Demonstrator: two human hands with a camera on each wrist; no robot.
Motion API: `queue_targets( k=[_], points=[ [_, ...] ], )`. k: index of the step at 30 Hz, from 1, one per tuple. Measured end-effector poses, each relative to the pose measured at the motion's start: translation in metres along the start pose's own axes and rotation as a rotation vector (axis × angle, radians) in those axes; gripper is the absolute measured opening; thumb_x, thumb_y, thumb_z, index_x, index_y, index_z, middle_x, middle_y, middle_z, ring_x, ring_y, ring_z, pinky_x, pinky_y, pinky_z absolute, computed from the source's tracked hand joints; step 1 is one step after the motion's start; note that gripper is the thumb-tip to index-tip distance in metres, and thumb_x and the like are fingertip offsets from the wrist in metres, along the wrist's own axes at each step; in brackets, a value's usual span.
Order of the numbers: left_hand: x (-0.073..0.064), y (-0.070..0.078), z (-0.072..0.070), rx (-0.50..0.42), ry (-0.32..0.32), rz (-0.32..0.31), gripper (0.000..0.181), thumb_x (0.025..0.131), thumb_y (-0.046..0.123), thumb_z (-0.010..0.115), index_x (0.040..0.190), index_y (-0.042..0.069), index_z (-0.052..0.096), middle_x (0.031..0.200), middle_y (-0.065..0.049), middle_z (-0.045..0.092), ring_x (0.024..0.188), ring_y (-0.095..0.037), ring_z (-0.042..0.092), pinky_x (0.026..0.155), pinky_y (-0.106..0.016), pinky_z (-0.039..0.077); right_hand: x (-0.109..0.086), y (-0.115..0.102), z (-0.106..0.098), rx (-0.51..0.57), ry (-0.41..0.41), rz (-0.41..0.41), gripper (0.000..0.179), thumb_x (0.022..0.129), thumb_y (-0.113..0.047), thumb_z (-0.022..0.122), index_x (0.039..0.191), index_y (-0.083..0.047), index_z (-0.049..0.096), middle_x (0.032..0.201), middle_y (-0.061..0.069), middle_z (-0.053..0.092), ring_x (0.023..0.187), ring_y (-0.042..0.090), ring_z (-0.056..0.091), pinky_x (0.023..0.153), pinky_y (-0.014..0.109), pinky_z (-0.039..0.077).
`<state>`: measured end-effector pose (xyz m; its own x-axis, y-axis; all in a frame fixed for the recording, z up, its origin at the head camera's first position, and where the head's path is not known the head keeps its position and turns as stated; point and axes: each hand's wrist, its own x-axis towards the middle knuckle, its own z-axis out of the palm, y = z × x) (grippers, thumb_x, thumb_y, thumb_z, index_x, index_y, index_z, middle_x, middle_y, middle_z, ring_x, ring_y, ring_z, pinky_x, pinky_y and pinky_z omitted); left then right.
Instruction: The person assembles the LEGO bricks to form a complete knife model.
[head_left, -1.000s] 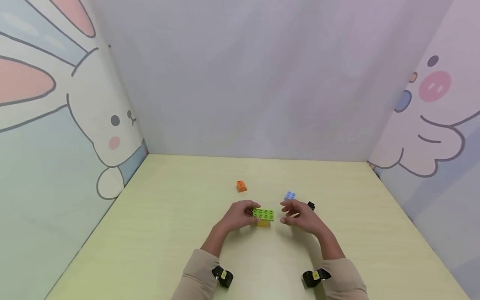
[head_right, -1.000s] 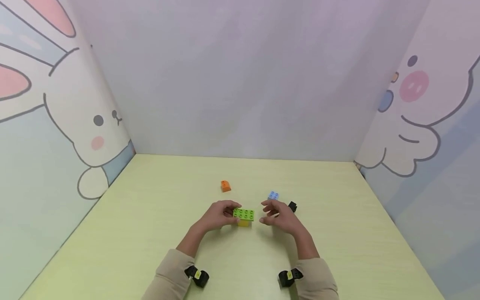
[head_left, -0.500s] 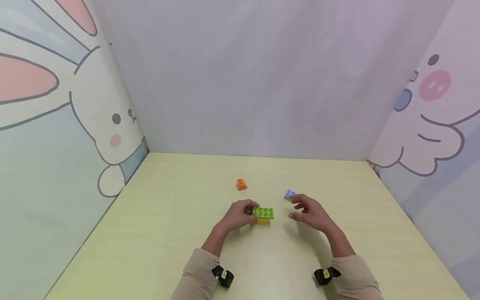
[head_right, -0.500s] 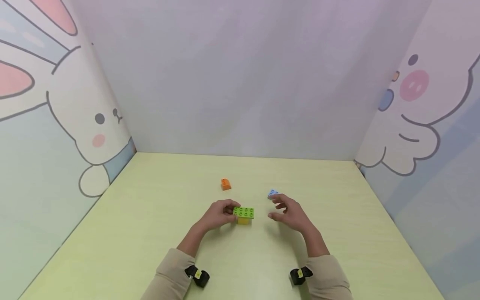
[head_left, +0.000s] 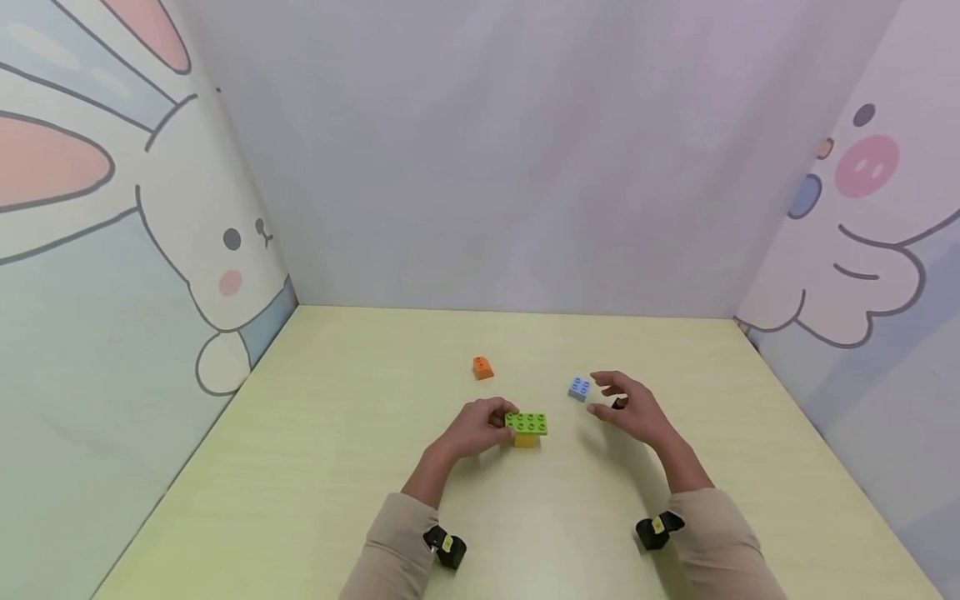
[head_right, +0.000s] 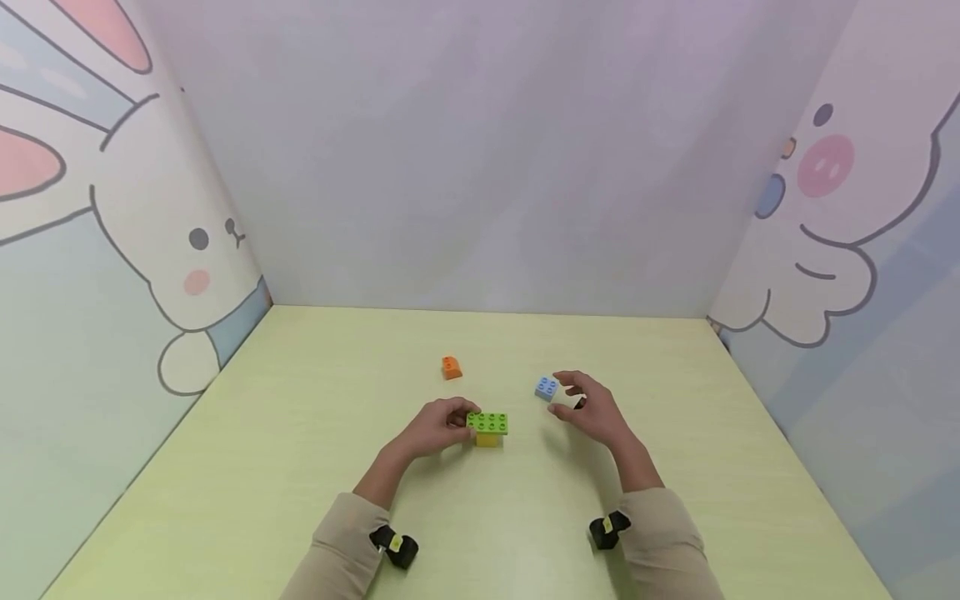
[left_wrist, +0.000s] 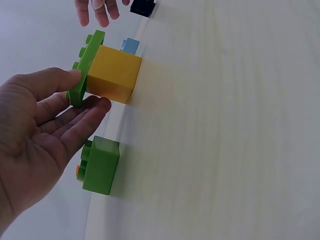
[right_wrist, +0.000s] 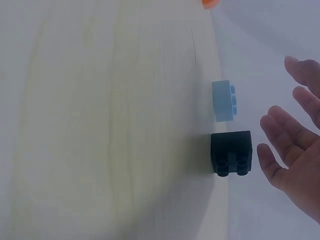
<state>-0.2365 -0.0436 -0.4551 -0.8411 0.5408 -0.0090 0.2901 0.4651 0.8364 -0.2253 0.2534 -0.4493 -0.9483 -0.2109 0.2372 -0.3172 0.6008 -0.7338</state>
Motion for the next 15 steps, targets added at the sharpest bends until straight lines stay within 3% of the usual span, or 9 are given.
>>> queue_targets(
  k=[15],
  points=[
    [0.000,-0.001,0.003,-0.028,0.017,-0.007,0.027,0.083,0.007,0.068,0.110,0.006,0.063,0.095,-0.002,0.062,0.084,-0.012,0.058,0.072,-0.027,0.048,0.017,0.014,-0.003,-0.037,-0.017,0.018,0.049,0.083,-0.017,0.071,0.126,0.000,0.053,0.117,0.023,0.055,0.103,0.039,0.054,0.082,0.054,0.042]
  ],
)
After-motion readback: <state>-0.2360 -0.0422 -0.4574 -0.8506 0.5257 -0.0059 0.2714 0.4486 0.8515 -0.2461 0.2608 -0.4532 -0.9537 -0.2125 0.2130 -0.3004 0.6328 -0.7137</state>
